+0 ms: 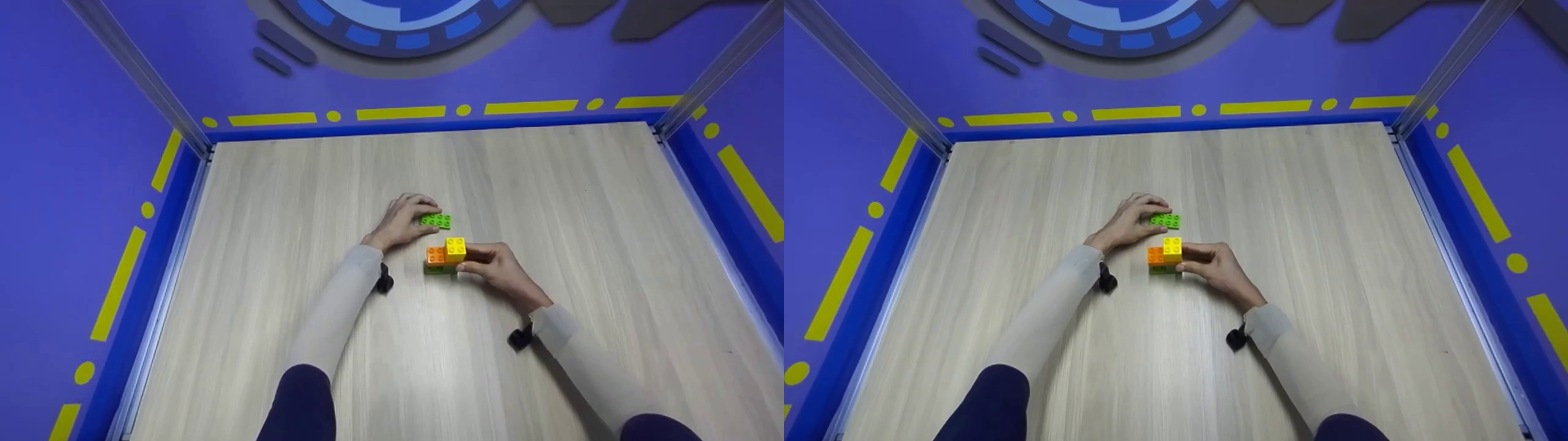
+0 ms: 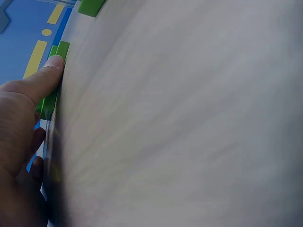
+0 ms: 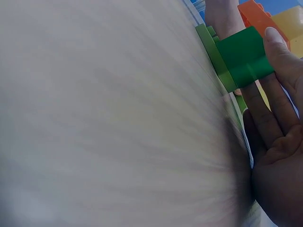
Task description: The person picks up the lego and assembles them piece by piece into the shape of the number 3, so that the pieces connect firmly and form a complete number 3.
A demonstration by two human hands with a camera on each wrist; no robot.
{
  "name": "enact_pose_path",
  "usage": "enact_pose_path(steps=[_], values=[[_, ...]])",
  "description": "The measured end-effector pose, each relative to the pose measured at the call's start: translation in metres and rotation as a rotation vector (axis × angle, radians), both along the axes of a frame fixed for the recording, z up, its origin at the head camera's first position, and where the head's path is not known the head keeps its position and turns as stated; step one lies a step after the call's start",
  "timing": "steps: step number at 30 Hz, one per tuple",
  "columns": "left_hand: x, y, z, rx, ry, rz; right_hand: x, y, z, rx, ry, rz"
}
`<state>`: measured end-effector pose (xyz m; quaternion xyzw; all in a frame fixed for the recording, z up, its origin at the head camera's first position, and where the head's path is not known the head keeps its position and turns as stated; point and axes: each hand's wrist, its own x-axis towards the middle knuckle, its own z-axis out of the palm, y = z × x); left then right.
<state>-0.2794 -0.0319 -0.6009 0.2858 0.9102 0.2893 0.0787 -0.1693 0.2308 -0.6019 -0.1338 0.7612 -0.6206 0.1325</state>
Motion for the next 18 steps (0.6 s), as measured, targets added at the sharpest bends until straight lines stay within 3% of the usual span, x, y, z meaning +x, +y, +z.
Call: enact_pose_path(steps=[13, 18], values=[[0.0003, -0.0025, 0.0017, 0.018, -0.005, -0.01, -0.0005, -0.0006, -0.0018, -0.014, -0.005, -0.002], [0.0002, -0.0043, 0.0084, 0.076, -0.059, -0.008, -0.0009, 0.0002, -0.0022, -0.018, -0.005, -0.001]])
